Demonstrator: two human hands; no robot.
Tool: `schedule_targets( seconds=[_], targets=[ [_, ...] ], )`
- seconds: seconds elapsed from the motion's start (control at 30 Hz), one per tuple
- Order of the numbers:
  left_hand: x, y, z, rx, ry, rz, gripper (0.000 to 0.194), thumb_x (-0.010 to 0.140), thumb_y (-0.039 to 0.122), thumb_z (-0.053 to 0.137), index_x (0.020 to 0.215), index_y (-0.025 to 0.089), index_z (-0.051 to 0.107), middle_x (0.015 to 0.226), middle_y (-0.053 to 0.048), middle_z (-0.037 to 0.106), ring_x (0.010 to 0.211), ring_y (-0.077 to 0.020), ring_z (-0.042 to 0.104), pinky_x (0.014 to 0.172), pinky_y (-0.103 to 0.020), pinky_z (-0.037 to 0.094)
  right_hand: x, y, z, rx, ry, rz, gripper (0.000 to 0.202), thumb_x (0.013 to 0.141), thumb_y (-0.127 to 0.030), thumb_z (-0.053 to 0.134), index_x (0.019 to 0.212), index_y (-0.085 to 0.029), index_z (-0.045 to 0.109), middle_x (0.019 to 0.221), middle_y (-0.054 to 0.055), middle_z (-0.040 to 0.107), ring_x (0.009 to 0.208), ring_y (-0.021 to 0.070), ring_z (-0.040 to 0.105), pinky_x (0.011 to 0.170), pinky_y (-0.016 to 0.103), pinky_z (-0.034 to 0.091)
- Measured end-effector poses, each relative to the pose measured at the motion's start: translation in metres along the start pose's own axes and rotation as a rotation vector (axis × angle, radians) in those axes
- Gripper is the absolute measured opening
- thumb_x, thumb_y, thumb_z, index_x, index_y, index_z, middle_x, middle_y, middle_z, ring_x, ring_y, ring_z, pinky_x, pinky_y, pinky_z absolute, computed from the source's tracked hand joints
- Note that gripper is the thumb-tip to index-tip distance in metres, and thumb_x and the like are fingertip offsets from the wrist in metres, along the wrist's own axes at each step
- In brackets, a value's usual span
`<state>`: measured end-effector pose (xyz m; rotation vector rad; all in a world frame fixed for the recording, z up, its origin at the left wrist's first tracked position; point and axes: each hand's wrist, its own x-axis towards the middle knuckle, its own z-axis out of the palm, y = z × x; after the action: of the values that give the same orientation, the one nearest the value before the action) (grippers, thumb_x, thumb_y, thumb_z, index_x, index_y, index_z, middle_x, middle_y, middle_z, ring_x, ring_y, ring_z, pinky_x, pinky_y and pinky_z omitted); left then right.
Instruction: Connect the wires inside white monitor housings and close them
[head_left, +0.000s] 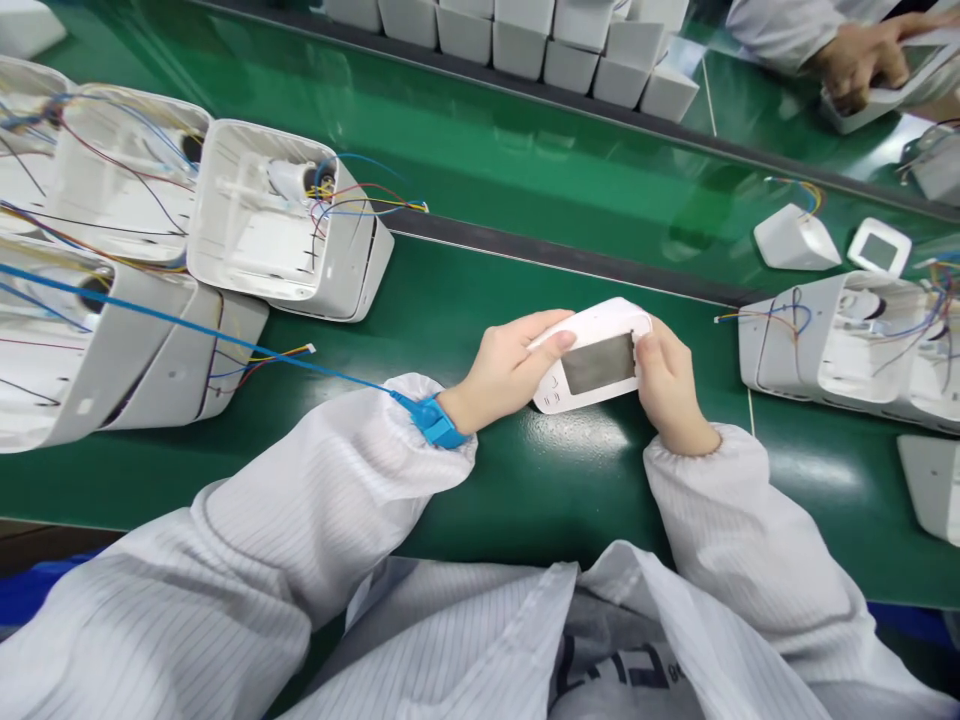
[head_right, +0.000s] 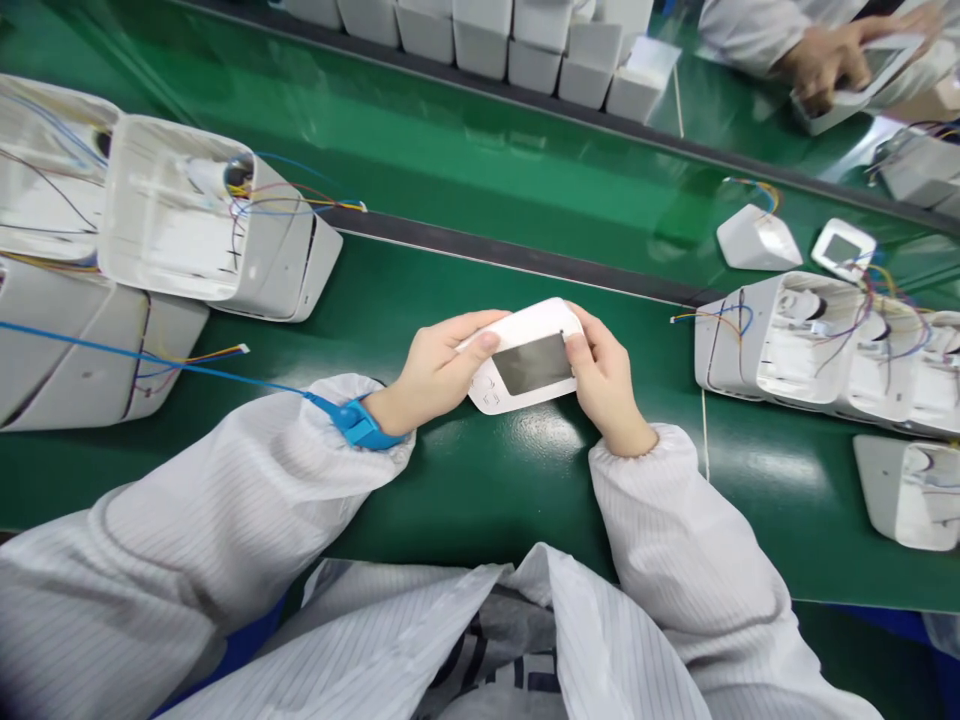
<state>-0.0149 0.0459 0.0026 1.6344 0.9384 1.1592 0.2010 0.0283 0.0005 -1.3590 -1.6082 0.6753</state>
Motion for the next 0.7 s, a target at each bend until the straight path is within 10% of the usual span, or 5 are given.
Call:
schedule_targets(
  seconds=[0.2,0.4,0.7],
  targets=[
    [0.007,-0.007,-0.003,-0.102,0.108,0.085,0.051,0.099,0.056,0.046,0.126,0.016,0.061,0.124,-0.011,0.068,0.110,-0.0211,0.066,0.094,-0.033,0.054,-0.005,0.002,0.006,0.163,-0.143,0.107,0.051,0.077,-0.065,0.075,0.098,-0.019,0.070,0.097,0.008,0.076,0.087,0.0264,0.072,0.078,0.040,0.061],
    [0.005,-0.012,-0.003,0.018,0.038,0.165,0.076,0.085,0.062,0.067,0.145,0.023,0.043,0.147,-0.015,0.050,0.133,-0.0282,0.052,0.110,-0.042,0.046,-0.011,-0.019,-0.002,-0.106,0.142,-0.231,0.046,0.082,-0.051,0.077,0.116,-0.021,0.066,0.111,0.008,0.072,0.100,0.0265,0.069,0.089,0.042,0.058],
    [-0.001,-0.003,-0.004,0.174,-0.056,0.278,0.080,0.070,0.064,0.080,0.131,0.019,0.051,0.129,-0.014,0.061,0.120,-0.0283,0.060,0.103,-0.041,0.049,-0.011,-0.040,-0.009,-0.352,-0.149,-0.453,0.041,0.095,-0.043,0.063,0.131,-0.023,0.062,0.120,0.009,0.072,0.106,0.0264,0.070,0.090,0.040,0.057]
  ],
)
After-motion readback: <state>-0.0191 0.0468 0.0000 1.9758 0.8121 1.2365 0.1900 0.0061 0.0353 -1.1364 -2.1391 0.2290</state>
